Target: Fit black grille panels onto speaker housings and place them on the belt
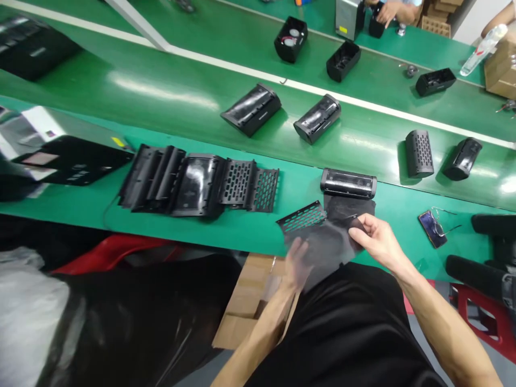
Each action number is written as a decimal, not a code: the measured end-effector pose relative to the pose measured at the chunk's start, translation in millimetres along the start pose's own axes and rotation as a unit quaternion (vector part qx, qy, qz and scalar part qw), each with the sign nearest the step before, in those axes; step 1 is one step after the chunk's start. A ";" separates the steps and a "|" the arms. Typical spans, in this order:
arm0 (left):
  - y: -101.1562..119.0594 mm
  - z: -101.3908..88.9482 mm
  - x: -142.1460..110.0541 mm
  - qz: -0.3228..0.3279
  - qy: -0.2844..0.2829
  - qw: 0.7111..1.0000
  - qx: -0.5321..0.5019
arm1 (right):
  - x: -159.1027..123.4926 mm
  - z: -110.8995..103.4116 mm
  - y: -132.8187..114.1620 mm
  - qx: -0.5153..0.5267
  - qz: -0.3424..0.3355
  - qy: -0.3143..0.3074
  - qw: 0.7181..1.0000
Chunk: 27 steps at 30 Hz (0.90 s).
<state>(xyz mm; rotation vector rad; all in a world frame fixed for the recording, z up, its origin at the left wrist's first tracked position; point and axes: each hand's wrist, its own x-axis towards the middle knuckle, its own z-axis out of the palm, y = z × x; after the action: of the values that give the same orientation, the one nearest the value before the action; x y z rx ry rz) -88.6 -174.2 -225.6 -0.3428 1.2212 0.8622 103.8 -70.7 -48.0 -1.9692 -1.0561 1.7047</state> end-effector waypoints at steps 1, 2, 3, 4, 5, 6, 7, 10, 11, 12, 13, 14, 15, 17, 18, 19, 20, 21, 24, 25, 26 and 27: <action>-1.3 11.5 -0.1 -0.005 -0.029 1.000 -0.001 | 5.0 -1.3 10.0 -0.017 -0.006 0.036 0.999; -1.8 20.7 -0.5 -0.009 -0.058 0.998 0.000 | 8.9 -4.1 20.7 -0.047 -0.011 0.074 0.996; -1.4 28.0 -1.2 -0.014 -0.087 0.996 0.003 | 11.2 -7.9 31.2 -0.083 -0.017 0.109 0.990; -0.3 33.6 -1.9 -0.020 -0.110 0.994 0.007 | 12.0 -12.5 40.8 -0.123 -0.024 0.139 0.982; 1.4 37.9 -2.7 -0.026 -0.129 0.991 0.013 | 11.4 -17.3 49.2 -0.159 -0.033 0.166 0.973; 3.5 41.4 -3.3 -0.029 -0.144 0.989 0.021 | 9.8 -22.0 56.1 -0.188 -0.041 0.191 0.963; 5.6 44.3 -3.7 -0.026 -0.158 0.987 0.029 | 7.8 -26.5 61.6 -0.207 -0.048 0.215 0.953; 10.7 51.3 -4.2 0.011 -0.190 0.980 0.055 | 2.1 -38.1 72.1 -0.180 -0.025 0.274 0.945; 11.8 53.0 -4.1 0.020 -0.194 0.979 0.063 | 1.0 -41.4 74.7 -0.137 0.001 0.276 0.951; 12.6 54.3 -3.9 0.020 -0.195 0.978 0.070 | 0.4 -44.2 77.3 -0.082 0.034 0.263 0.961; 13.5 55.2 -3.6 0.009 -0.198 0.977 0.076 | 0.0 -46.6 79.9 -0.021 0.066 0.237 0.969; 14.5 55.7 -3.2 -0.009 -0.202 0.976 0.081 | -0.2 -48.3 82.6 0.035 0.093 0.207 0.973; 15.9 56.1 -2.7 -0.028 -0.210 0.974 0.085 | -0.3 -49.2 85.4 0.082 0.111 0.179 0.974; 19.8 56.8 -1.1 -0.064 -0.235 0.964 0.105 | -0.4 -48.8 90.5 0.139 0.126 0.146 0.971; 22.3 57.5 0.0 -0.071 -0.247 0.959 0.123 | -0.5 -47.7 92.6 0.155 0.126 0.142 0.969; 25.0 58.6 1.3 -0.069 -0.254 0.954 0.145 | -0.6 -46.2 94.3 0.168 0.126 0.141 0.967; 27.8 60.0 2.9 -0.062 -0.255 0.950 0.169 | -0.8 -44.8 95.4 0.181 0.125 0.140 0.965; 30.4 61.6 4.9 -0.053 -0.253 0.946 0.193 | -1.1 -43.6 96.0 0.192 0.125 0.138 0.964; 37.2 66.6 12.9 -0.063 -0.246 0.931 0.262 | -3.1 -43.3 95.9 0.216 0.115 0.130 0.961; 38.8 67.9 15.7 -0.077 -0.250 0.924 0.280 | -4.2 -44.3 95.6 0.222 0.116 0.124 0.960; 40.2 69.2 18.4 -0.086 -0.255 0.917 0.294 | -5.4 -45.6 95.5 0.226 0.121 0.117 0.959; 41.3 70.3 20.7 -0.089 -0.259 0.912 0.305 | -6.7 -47.1 95.7 0.228 0.129 0.113 0.958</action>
<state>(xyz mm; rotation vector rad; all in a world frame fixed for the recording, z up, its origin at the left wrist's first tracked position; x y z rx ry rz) -69.7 -93.4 -212.0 0.2703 0.8806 0.3413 178.6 -129.5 -96.7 -1.9839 -0.2976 1.6116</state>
